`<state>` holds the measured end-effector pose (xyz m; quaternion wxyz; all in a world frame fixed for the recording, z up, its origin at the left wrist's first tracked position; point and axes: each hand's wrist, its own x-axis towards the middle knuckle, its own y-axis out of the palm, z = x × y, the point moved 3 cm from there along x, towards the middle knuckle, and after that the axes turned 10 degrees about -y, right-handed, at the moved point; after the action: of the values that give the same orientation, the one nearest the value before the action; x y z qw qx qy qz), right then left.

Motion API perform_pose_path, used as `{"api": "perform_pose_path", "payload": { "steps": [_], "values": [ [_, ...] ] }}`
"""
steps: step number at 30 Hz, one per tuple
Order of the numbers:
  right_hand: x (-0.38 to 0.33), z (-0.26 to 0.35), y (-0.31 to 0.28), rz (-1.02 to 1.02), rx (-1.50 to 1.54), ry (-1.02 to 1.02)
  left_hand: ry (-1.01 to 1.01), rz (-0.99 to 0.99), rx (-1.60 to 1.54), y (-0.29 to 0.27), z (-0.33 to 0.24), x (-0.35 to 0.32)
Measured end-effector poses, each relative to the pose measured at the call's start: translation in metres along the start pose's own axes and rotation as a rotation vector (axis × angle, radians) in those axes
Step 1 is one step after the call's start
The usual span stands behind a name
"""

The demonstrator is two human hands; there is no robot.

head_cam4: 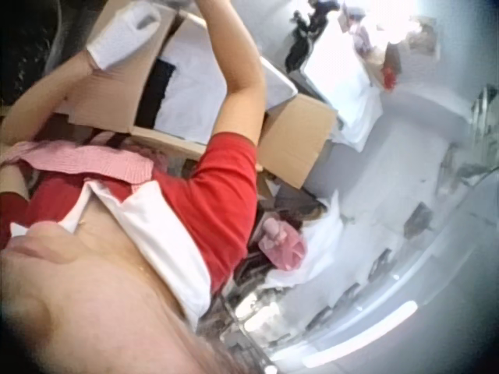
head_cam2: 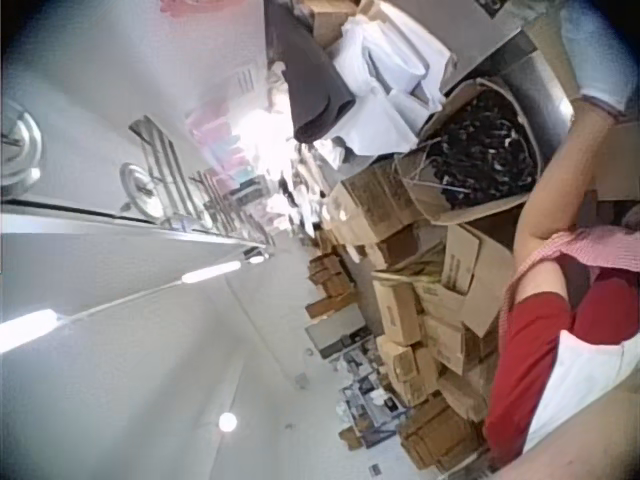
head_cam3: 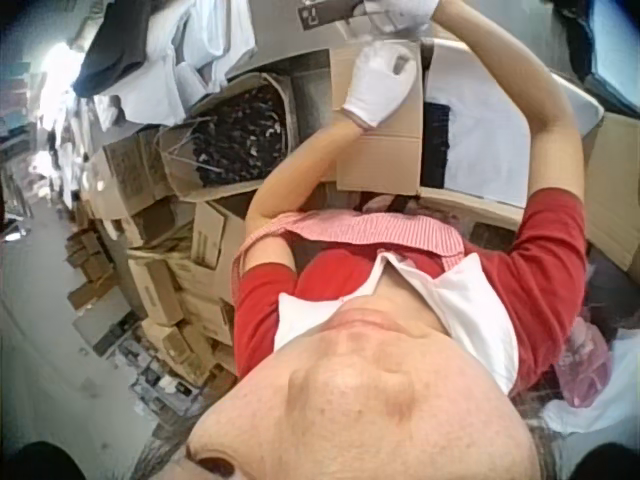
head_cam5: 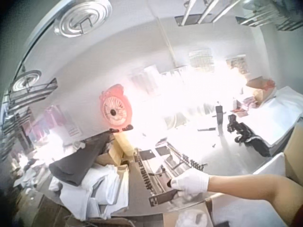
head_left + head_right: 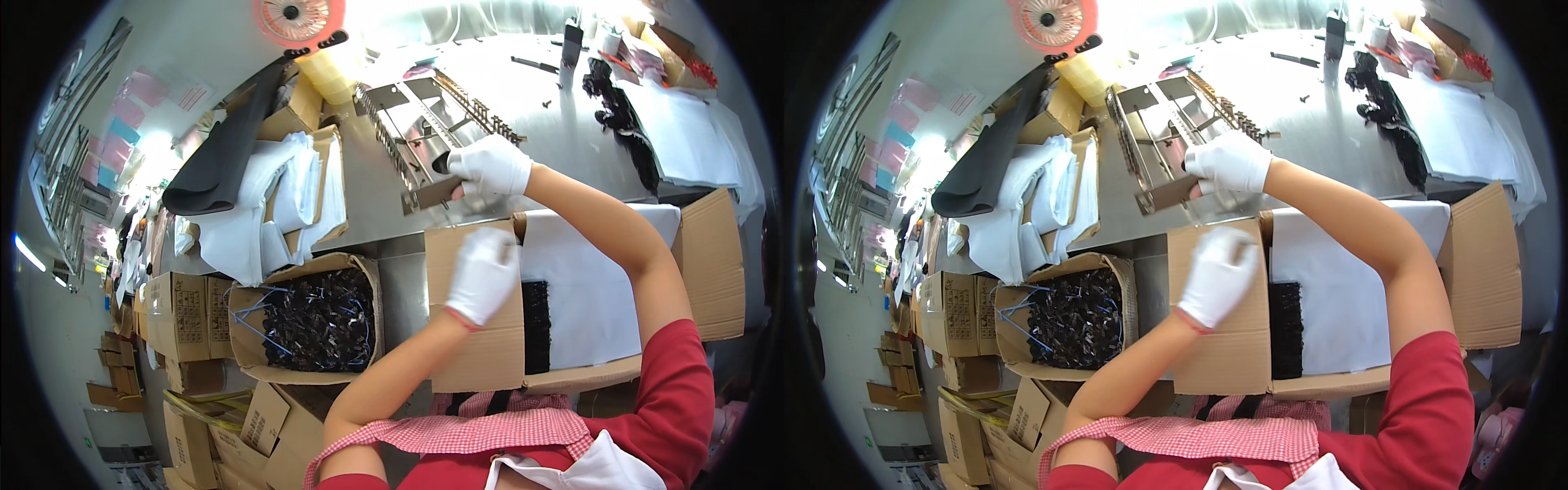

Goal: The person repeatedly picks up small black components and inserts them into slots on a metal rack, then places the filled rack onto a larger metal shelving unit. The person also moves a cardboard box and handles a white foam sheet during the process.

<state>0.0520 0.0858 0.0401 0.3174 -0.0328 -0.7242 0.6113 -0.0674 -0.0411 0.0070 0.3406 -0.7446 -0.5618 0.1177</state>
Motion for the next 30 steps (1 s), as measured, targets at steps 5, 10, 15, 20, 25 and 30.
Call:
{"api": "perform_pose_path", "payload": {
  "steps": [5, 10, 15, 20, 25, 30],
  "values": [
    [0.029, 0.031, -0.068, -0.630, 0.927, 0.408, 0.017, -0.563, 0.157, -0.104, 0.051, 0.023],
    [0.020, 0.067, -0.102, -0.599, 1.370, 0.539, 0.392, -0.744, 0.664, -0.190, 0.005, 0.039],
    [0.006, 0.103, -0.095, -0.751, 0.775, 0.472, 0.345, -0.593, 0.661, -0.235, -0.005, -0.021],
    [0.008, 0.177, -0.054, -0.264, 0.638, 0.499, 0.078, -0.431, 0.715, -0.262, 0.032, -0.054],
    [0.007, 0.158, -0.011, -0.325, 0.903, 0.768, -0.064, -0.346, 0.762, -0.295, 0.094, -0.083],
    [-0.036, 0.059, 0.015, -1.069, 1.134, 1.262, -0.314, -0.267, 0.857, -0.337, 0.150, -0.135]
  ]
}}
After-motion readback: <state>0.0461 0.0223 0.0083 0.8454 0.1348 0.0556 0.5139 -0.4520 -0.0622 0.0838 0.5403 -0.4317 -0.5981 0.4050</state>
